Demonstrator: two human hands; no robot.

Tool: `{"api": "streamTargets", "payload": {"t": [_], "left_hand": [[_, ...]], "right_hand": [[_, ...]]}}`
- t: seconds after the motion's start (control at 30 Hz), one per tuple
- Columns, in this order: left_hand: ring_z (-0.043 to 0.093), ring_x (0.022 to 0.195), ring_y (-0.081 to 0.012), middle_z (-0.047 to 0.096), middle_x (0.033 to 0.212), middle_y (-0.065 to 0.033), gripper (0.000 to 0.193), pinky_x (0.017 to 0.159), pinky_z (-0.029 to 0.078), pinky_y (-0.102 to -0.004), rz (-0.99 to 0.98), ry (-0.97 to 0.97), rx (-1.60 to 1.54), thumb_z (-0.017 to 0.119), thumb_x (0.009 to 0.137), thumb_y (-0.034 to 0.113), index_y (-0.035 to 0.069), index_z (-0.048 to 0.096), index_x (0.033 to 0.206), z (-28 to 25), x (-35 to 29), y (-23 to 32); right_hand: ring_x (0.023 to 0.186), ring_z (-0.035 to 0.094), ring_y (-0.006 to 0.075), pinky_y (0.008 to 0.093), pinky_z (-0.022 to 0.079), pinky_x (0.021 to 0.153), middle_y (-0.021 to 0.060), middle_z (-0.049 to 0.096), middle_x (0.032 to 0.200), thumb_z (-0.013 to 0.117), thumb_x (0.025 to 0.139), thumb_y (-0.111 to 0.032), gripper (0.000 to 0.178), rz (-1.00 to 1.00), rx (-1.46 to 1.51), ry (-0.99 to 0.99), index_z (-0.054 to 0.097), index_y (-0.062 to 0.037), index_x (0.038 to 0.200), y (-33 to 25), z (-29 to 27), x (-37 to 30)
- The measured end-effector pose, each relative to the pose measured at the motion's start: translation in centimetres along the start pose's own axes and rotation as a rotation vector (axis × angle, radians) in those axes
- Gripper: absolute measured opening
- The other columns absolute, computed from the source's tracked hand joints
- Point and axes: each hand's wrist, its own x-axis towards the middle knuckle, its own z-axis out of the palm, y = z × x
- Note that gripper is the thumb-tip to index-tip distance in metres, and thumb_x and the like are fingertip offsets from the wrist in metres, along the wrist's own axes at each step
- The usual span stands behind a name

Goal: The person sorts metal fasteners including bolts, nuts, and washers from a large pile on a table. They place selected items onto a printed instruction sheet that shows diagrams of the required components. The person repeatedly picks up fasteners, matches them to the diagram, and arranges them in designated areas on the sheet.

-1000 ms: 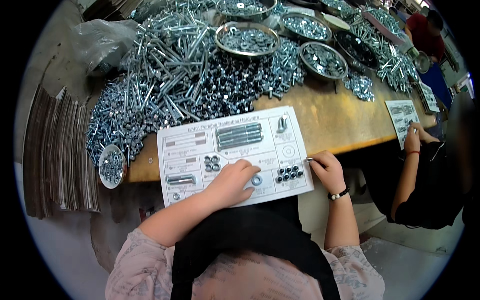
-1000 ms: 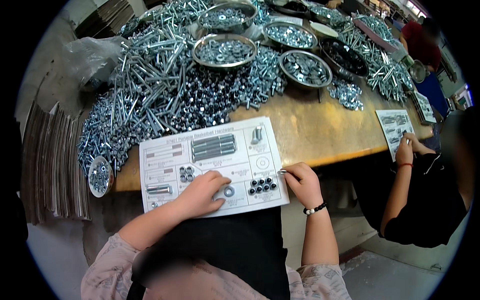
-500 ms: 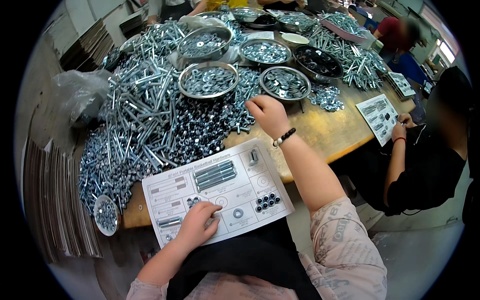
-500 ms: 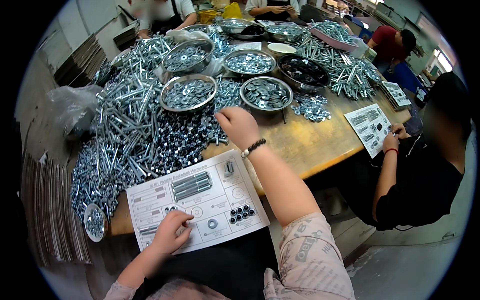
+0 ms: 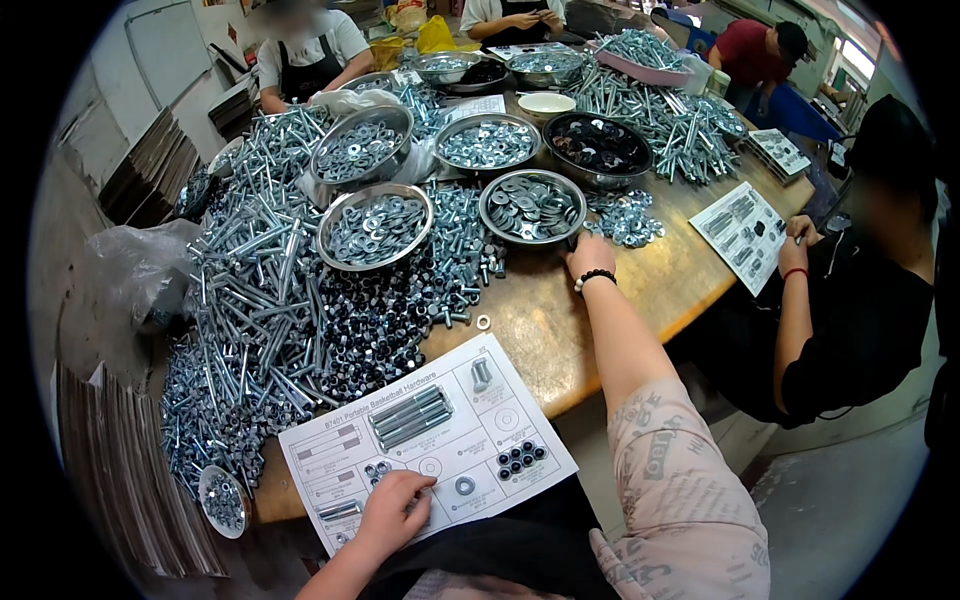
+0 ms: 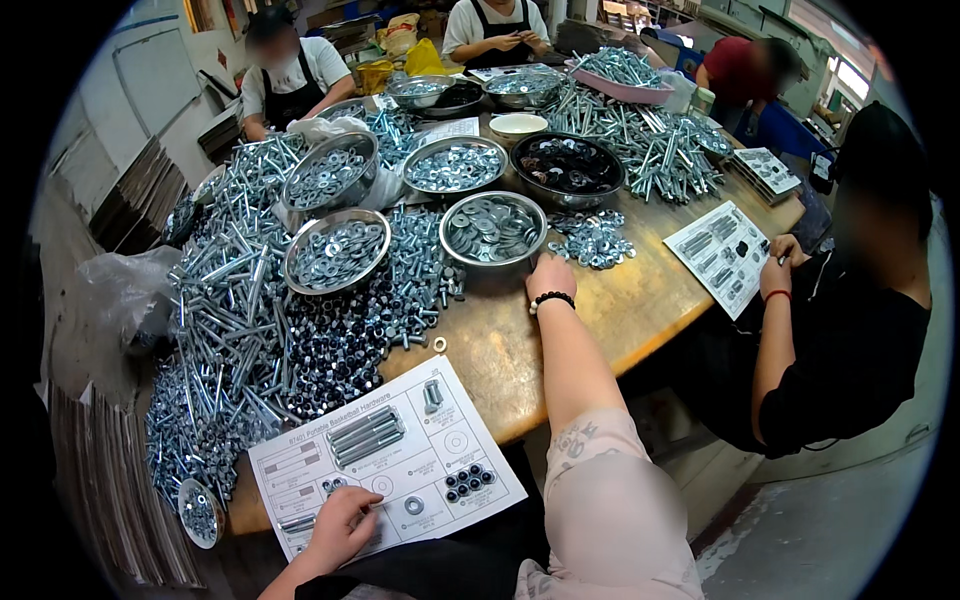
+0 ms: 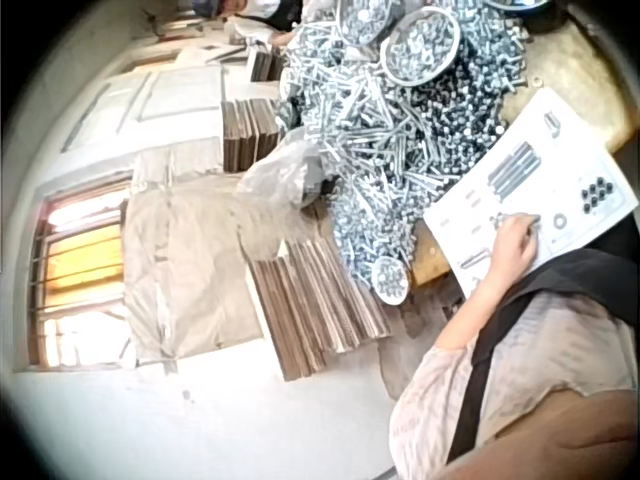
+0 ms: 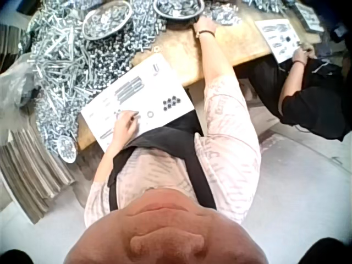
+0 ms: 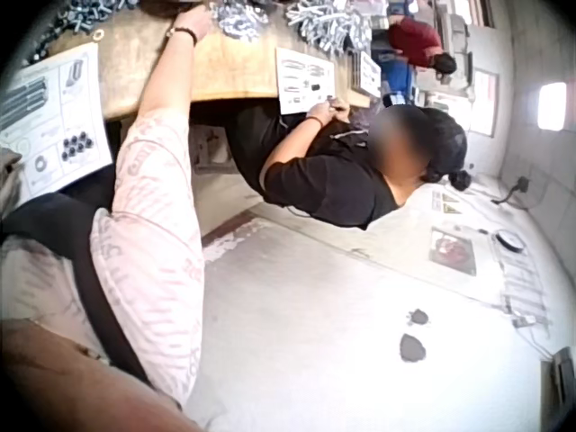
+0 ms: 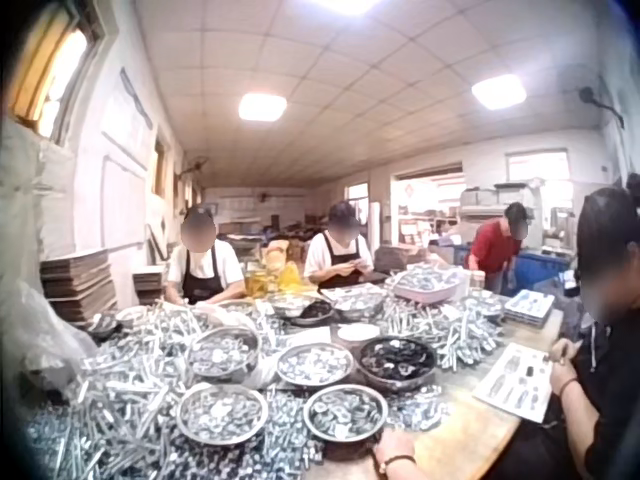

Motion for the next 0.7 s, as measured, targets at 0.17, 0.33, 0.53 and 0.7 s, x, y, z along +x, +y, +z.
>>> {"api": "streamTargets", "payload": {"t": [0.17, 0.33, 0.53, 0.7], "left_hand": [[0.055, 0.081, -0.0271, 0.058, 0.086, -0.0106, 0.023, 0.072, 0.045, -0.0334, -0.026, -0.037, 0.001, 0.058, 0.072, 0.002, 0.005, 0.060, 0.095, -0.3, 0.7, 0.2], [0.057, 0.081, -0.0266, 0.059, 0.087, -0.0112, 0.021, 0.069, 0.047, -0.0326, -0.006, -0.018, 0.038, 0.059, 0.073, 0.003, 0.004, 0.062, 0.093, -0.2, 1.0, 0.2], [0.057, 0.081, -0.0260, 0.060, 0.086, -0.0103, 0.019, 0.069, 0.047, -0.0324, 0.003, -0.022, 0.028, 0.059, 0.073, 0.003, 0.005, 0.063, 0.091, 0.0, 1.4, 0.3], [0.057, 0.080, -0.0258, 0.060, 0.085, -0.0098, 0.019, 0.070, 0.047, -0.0324, -0.017, -0.034, 0.045, 0.059, 0.073, 0.004, 0.005, 0.063, 0.091, 0.2, 1.5, 0.4]], "right_hand": [[0.093, 0.059, 0.0317, 0.0400, 0.049, 0.078, 0.0187, 0.060, 0.102, 0.045, 0.083, -0.012, 0.023, 0.022, -0.017, -0.070, 0.062, -0.0021, 0.095, 0.9, 0.0, 2.0], [0.089, 0.059, 0.0335, 0.0405, 0.047, 0.076, 0.0195, 0.062, 0.091, 0.050, 0.081, -0.014, 0.019, -0.059, 0.084, -0.084, 0.060, -0.0014, 0.092, 1.8, -1.6, 0.9], [0.061, 0.059, 0.0176, 0.0305, 0.048, 0.059, 0.0100, 0.061, 0.075, 0.051, 0.084, -0.010, 0.020, -0.193, 0.442, 0.010, 0.056, -0.0035, 0.103, 9.6, -0.2, 1.6], [0.071, 0.060, 0.0282, 0.0374, 0.046, 0.064, 0.0140, 0.062, 0.080, 0.051, 0.084, -0.017, 0.016, -0.046, 0.238, 0.172, 0.058, -0.0075, 0.095, 11.5, -3.5, 1.9]]}}
